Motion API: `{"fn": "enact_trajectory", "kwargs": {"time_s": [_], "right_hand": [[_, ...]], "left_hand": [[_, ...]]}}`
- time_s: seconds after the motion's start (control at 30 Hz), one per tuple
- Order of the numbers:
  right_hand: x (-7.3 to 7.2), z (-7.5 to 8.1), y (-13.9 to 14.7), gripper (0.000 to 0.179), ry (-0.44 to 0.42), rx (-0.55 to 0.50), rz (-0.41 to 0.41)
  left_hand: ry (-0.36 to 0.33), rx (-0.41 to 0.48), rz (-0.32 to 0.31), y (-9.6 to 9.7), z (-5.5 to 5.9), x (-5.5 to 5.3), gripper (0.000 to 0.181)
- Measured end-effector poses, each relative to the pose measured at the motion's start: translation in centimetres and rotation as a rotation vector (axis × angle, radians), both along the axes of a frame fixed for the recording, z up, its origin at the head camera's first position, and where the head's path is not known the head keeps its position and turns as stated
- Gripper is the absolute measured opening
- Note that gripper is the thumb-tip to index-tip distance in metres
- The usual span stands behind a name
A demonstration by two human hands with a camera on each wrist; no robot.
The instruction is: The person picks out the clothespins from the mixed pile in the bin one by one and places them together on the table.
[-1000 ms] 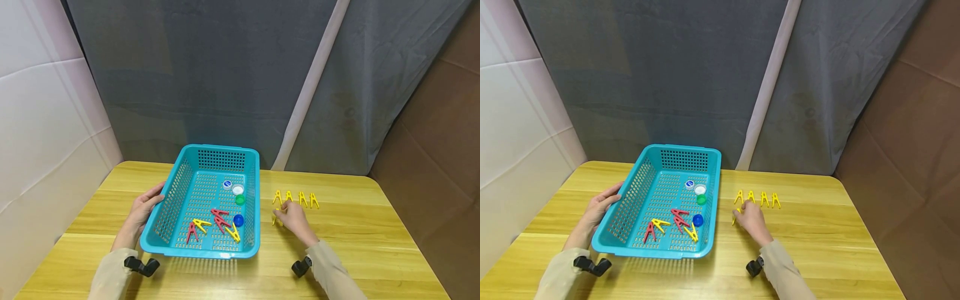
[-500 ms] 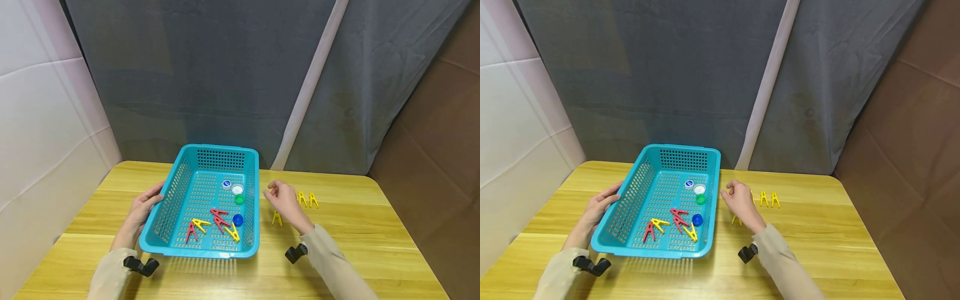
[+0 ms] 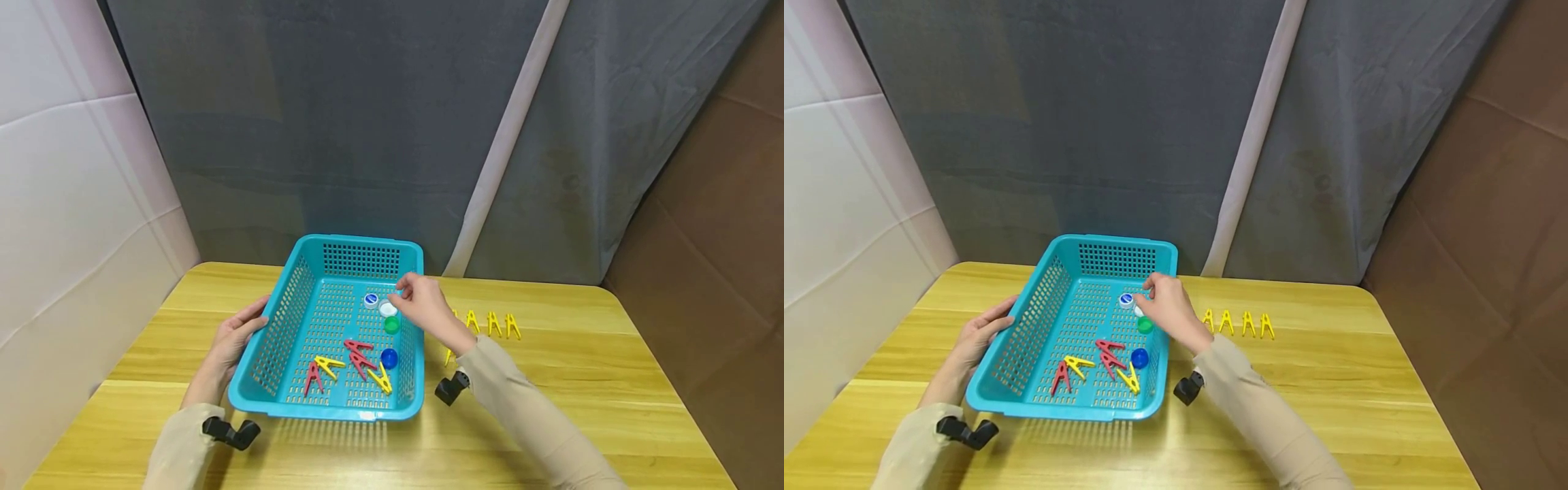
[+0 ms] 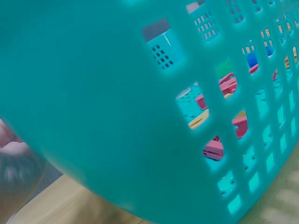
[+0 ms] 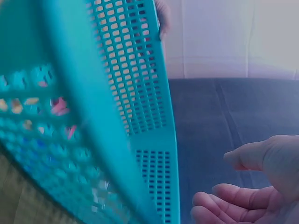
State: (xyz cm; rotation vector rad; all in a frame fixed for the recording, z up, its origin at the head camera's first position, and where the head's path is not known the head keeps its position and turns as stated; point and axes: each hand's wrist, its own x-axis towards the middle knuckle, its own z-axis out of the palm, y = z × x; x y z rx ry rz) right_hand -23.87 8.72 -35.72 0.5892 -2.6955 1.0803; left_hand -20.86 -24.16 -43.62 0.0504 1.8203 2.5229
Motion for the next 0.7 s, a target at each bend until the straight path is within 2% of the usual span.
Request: {"fn": "enact_trajectory", "kwargs": {"time_s": [0.37,0.53,0.7], "right_hand": [[-1.0,0.2,-3.9,0.021,-0.158,0.002,0.087],[-1.3,-0.1,-5.4,0.023,-0.221,0.014,0.132],[-1.4,-0.7,-6.7,0.025,-0.263,0.044,0.144]], "left_hand": [[0.006,-0.003,0.0,0.0,0.1,0.0,0.035],[-0.004,-0.013,0.007,0.0,0.1,0.0,0.035],[-0.004,-0.008,0.006,0.0,0.1,0.0,0.034]]}}
